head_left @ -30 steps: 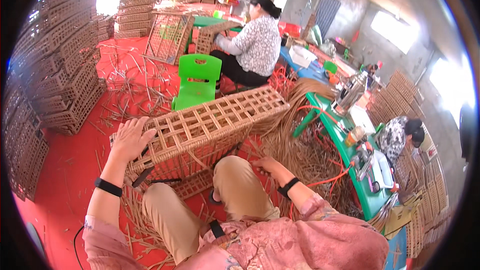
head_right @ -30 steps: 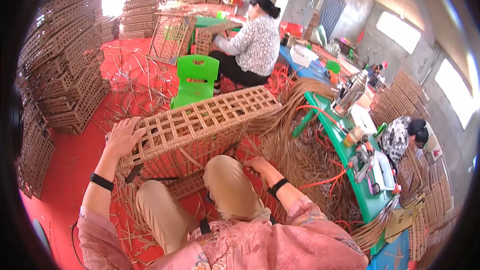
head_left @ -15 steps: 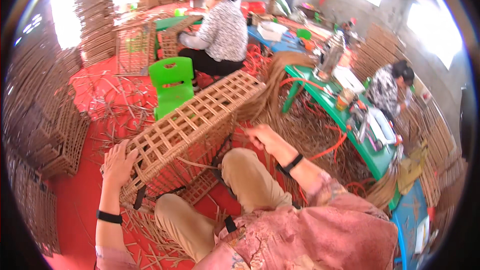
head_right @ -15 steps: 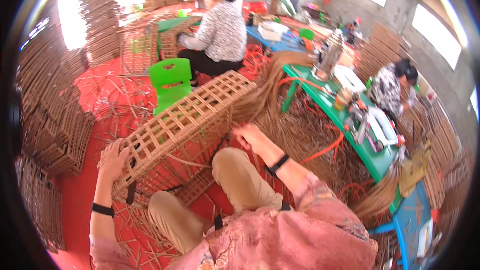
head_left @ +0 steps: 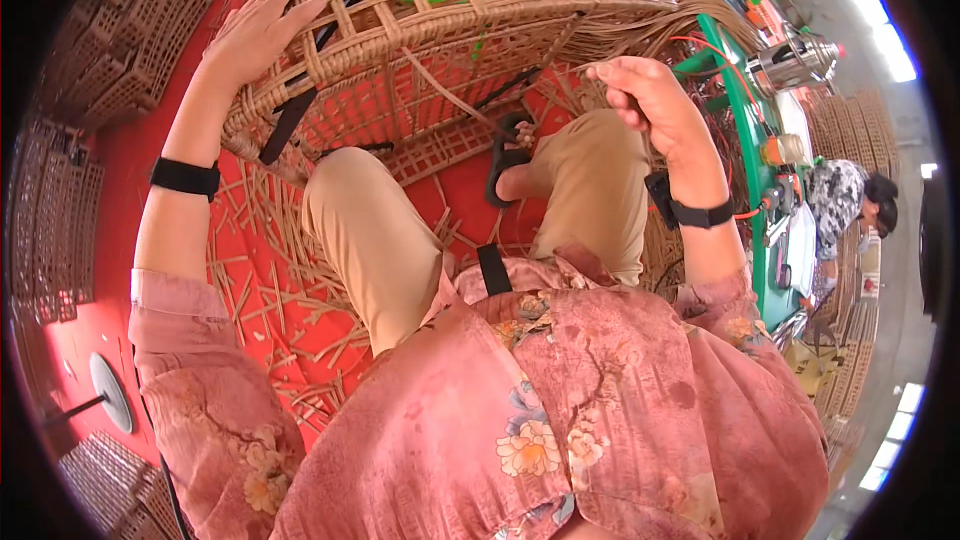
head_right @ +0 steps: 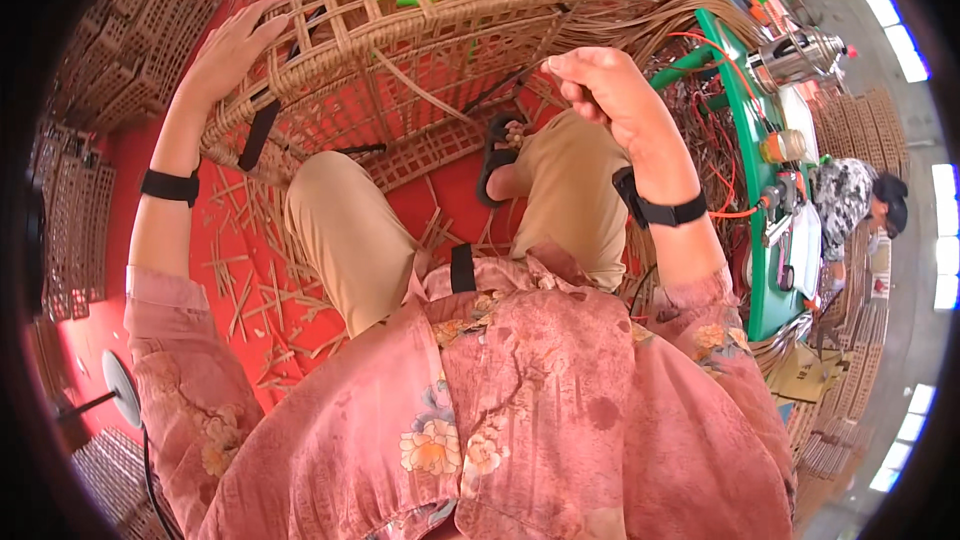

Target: Weaving thin strips of wood into a furniture frame.

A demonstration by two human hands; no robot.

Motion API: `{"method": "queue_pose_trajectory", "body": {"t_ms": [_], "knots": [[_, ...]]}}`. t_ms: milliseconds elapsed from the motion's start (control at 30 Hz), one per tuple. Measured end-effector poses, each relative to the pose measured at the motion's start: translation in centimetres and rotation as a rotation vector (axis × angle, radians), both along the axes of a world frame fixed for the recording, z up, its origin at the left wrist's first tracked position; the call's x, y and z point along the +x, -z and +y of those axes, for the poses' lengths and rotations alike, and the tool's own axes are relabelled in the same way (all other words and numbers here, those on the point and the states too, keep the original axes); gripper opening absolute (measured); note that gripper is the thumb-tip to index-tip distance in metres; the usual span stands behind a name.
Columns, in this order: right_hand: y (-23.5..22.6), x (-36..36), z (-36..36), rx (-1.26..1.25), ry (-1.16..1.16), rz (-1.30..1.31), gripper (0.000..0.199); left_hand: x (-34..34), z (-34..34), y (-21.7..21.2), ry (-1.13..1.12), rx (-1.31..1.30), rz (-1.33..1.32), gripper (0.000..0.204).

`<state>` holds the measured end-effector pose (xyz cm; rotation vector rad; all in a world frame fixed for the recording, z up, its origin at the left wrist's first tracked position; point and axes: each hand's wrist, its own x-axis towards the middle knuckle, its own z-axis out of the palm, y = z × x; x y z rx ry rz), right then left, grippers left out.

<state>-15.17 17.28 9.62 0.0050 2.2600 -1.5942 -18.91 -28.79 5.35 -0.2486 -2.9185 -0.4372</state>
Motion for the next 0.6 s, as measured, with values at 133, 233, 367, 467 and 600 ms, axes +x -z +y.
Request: {"method": "queue_pose_trajectory", "body": {"t_ms": [133, 233, 367, 467, 600], "knots": [[0.9, 2.7, 0.7, 0.033, -0.105, 0.001, 0.029, 2.8, 1.5, 0.1, 0.004, -0.001, 0.087, 0.073], [0.5, 4.6, 1.3, -0.021, -0.116, -0.069, 0.027, 3.4, 2.2, -0.6, 0.004, -0.015, 0.070, 0.072], [0.7, 6.0, 2.7, -0.090, -0.150, -0.099, 0.026, 3.5, 1.7, -0.7, -0.017, -0.028, 0.073, 0.069], [1.3, 6.5, 3.8, -0.152, -0.173, -0.119, 0.025, 4.8, 2.0, -1.6, -0.013, 0.014, 0.037, 0.067], [1.0, 8.1, 4.8, -0.206, -0.153, -0.206, 0.026, 7.4, 4.0, -2.2, -0.046, 0.006, 0.060, 0.059]]}}
